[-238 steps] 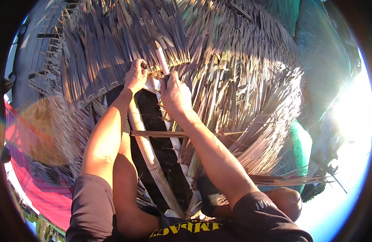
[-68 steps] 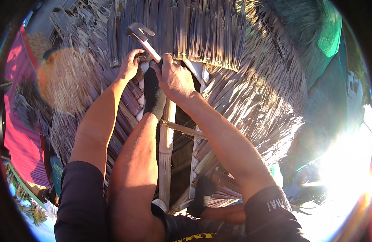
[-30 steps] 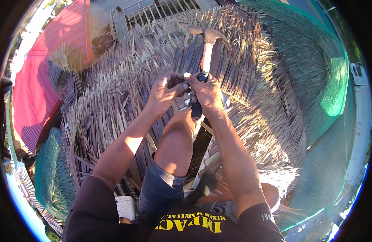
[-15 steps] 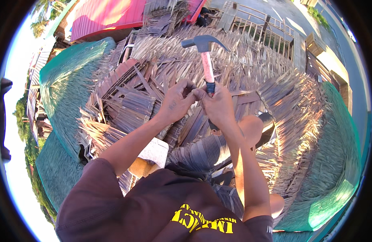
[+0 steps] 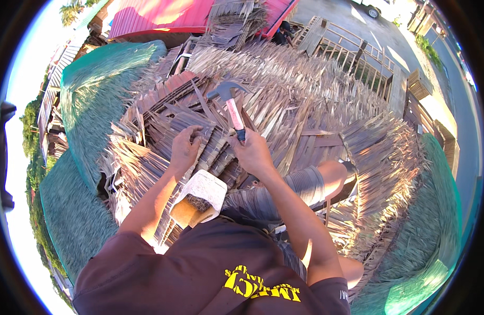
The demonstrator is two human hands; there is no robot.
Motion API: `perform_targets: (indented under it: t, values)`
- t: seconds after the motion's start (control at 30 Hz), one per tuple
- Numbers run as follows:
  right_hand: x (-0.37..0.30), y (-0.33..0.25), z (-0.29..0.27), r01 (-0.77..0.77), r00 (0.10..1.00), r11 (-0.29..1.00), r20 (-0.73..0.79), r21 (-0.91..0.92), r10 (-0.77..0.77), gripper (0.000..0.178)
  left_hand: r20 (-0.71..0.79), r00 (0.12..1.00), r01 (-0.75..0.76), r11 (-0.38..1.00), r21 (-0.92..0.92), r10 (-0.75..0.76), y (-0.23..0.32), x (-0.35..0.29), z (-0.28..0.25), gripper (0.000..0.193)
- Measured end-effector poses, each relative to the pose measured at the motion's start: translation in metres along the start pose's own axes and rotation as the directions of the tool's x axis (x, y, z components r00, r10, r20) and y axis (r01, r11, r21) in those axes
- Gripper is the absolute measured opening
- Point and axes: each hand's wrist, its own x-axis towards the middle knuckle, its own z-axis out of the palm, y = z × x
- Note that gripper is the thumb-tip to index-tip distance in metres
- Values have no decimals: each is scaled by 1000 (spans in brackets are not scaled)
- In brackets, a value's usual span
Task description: The person is installing thatch roofing material on a roof. They repeatedly pick up bundles of dried palm leaves, position them on the roof structure, and secure them with a hammer and nails. The person works methodically across the roof surface, layering the thatch to create a continuous covering.
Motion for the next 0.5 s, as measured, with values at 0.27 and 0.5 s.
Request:
perform_targets:
  t: [0.27,0.5]
  values:
    - [-6,31,-1,-130,991,988,-9,78,131,30,104,993,29,965,259,-58,-83,-23,36,17]
    - [-12,41,20,5,1000,999,16,-54,-4,22,210,977,-151,834,531,43,-102,-47,39,21]
